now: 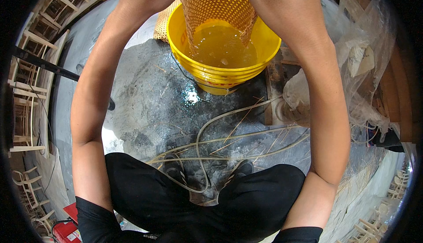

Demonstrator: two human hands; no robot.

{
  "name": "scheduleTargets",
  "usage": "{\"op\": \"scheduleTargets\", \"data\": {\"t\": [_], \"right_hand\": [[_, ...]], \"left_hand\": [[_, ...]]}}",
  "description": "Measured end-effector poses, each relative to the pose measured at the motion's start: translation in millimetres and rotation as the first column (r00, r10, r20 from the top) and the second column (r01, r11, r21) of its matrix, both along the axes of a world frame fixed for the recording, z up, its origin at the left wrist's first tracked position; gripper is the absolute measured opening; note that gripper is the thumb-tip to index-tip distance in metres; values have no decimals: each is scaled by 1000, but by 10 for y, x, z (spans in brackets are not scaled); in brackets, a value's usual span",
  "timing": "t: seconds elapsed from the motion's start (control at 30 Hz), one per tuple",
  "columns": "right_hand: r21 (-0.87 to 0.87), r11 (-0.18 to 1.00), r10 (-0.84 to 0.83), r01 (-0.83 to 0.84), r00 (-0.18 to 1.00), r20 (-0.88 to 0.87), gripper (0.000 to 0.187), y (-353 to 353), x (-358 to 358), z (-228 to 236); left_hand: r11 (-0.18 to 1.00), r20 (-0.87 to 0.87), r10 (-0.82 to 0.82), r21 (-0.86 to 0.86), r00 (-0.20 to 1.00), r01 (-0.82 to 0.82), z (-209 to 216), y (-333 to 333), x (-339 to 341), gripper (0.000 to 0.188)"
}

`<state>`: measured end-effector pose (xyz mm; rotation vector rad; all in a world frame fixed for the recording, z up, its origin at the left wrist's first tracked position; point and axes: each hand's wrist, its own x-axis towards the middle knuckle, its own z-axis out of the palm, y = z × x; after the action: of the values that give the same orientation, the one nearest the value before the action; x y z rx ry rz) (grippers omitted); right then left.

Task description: The person removes a wet rattan mat from a yellow bucket, places it onto a wooden chair frame, and secures it using a staple gun and a hammer. The person repeatedly adjusts the mat and fastens it around the perimeter of the frame.

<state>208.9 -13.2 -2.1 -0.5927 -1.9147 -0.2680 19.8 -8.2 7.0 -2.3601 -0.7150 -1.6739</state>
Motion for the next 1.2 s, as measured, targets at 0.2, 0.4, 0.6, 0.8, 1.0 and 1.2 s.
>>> {"op": "scheduleTargets", "data": {"t": [0.2,0.4,0.6,0.8,1.0,1.2], "right_hand": [[-72,997,5,-7,999,-39,31,-40,-26,15],[-13,1000,16,-16,1000,-11,31,6,-11,10],[-51,999,14,-16,999,-34,30,-16,-31,3],[13,995,-99,98,989,108,30,3,47,-3],[208,926,-337,314,938,85,42,164,73,-132],[-12,948,-317,319,944,90,37,-80,-1,46]], "left_hand": [[999,-7,1,-35,1000,-1,9,-46,9,15],[1000,-25,-5,28,1000,6,-10,-55,6,15],[999,-8,23,-34,1000,-23,-3,-22,17,16],[991,-148,120,81,982,-109,-52,19,4,15],[979,21,162,121,987,-164,-151,201,-7,7],[918,-210,298,-206,931,-340,33,-85,-140,30]]}}
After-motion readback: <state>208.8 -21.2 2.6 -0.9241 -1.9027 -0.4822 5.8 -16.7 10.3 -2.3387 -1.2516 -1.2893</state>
